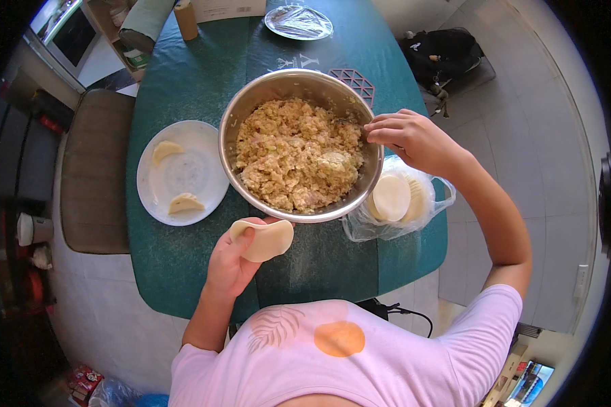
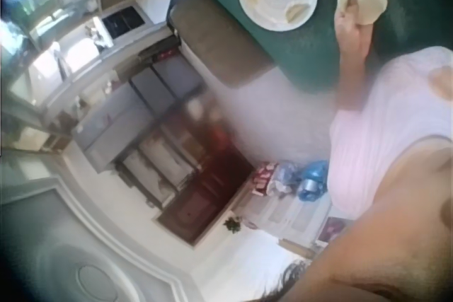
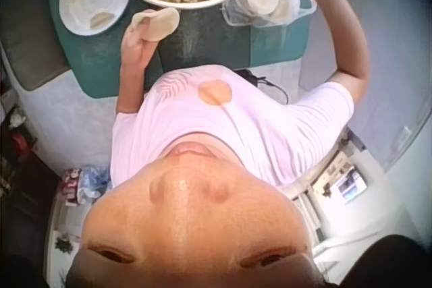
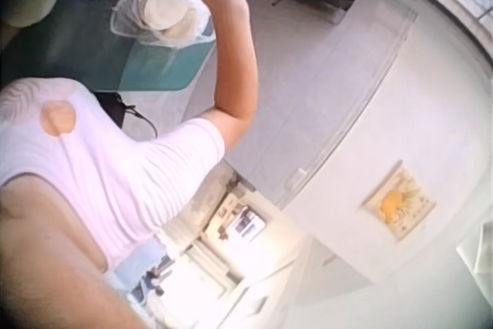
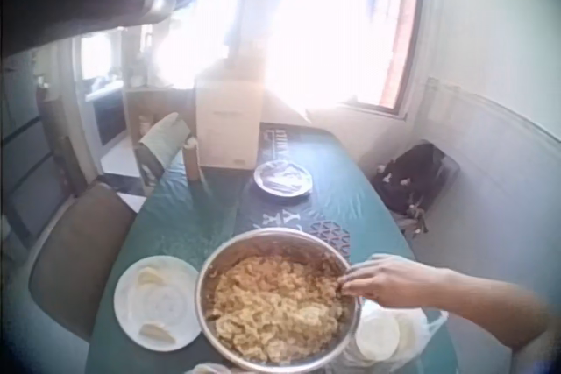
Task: The person assembles dumplings by placing a spoonful of filling onto a round wrapper, then folding and pinching the edges to seal. Completed dumplings are placed on a plate. The process is repeated with additional wrappers and filling.
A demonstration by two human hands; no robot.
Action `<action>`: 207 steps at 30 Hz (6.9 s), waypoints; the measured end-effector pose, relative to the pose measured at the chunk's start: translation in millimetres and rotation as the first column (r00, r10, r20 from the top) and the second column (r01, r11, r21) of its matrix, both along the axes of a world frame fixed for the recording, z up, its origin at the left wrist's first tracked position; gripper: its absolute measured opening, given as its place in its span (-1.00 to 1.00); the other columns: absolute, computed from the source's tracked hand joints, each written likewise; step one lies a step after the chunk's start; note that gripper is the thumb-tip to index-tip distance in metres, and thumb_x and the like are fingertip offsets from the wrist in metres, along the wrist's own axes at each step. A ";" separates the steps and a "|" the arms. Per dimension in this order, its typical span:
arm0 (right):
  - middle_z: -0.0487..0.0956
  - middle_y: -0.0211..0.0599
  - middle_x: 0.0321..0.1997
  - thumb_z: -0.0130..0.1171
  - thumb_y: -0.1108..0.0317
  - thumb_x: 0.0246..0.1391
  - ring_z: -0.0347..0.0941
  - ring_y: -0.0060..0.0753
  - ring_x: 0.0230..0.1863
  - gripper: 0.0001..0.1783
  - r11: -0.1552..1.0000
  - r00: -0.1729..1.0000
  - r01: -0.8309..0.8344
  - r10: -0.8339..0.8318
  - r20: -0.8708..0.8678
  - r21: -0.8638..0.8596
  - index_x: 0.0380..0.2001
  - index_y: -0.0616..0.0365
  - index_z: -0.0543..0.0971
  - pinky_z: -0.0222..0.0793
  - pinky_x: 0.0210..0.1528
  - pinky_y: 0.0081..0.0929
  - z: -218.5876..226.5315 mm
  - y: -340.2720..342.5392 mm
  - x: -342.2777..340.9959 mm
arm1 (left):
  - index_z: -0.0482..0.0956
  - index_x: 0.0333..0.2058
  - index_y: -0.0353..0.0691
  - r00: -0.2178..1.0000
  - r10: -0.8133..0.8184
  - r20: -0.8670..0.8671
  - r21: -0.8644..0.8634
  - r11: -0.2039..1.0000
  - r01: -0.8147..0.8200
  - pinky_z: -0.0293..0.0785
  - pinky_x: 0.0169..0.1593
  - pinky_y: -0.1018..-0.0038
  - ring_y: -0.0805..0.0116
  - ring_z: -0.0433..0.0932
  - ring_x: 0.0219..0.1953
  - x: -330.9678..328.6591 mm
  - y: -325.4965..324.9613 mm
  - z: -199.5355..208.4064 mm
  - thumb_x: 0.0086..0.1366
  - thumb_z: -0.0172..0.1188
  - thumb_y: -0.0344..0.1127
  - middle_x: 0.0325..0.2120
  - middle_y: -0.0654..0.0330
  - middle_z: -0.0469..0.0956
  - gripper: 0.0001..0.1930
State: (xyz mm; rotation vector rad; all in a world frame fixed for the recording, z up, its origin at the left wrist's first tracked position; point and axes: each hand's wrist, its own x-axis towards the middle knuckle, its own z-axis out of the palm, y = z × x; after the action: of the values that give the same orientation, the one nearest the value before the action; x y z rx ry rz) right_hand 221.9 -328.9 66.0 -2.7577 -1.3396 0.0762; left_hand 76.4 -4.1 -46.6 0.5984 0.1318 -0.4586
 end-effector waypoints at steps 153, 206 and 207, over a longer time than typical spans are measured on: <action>0.52 -0.03 0.03 0.09 0.42 -0.09 0.48 -0.20 0.03 -0.68 0.952 0.960 -0.276 0.267 0.081 0.136 -0.19 0.29 0.50 0.39 -0.04 -0.32 -2.8 60.6 -89.6 | 0.35 0.02 -0.39 1.000 -0.021 0.009 -0.044 0.999 0.021 0.29 0.20 0.12 -0.13 0.35 0.14 -4.2 15.4 13.8 0.31 -0.05 -0.37 0.11 -0.19 0.32 -0.66; 0.59 -0.07 -0.14 0.10 0.56 -0.09 0.52 -0.09 -0.04 -0.71 0.943 0.990 0.095 -0.125 0.072 0.320 -0.21 0.28 0.53 0.38 -0.04 -0.25 -5.9 39.3 -122.7 | 0.43 -0.07 -0.30 1.000 0.028 -0.009 0.036 0.999 -0.027 0.35 0.14 0.10 -0.21 0.38 0.09 -6.2 2.3 12.9 0.28 0.00 -0.31 0.11 -0.23 0.30 -0.71; 0.59 -0.07 -0.15 0.08 0.57 -0.07 0.52 -0.07 -0.05 -0.73 0.914 0.983 0.144 -0.176 0.050 0.379 -0.22 0.28 0.54 0.38 -0.04 -0.25 1.4 36.2 -117.0 | 0.43 -0.06 -0.30 0.999 0.036 -0.013 0.038 0.999 -0.036 0.35 0.15 0.10 -0.21 0.38 0.09 -7.7 3.0 13.0 0.28 0.00 -0.31 0.12 -0.24 0.29 -0.71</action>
State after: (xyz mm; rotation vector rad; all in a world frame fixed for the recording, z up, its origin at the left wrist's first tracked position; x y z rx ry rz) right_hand 104.9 -292.7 67.4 -2.5498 -1.0093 -0.2785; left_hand 68.7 -1.1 -33.6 0.6288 0.1639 -0.4261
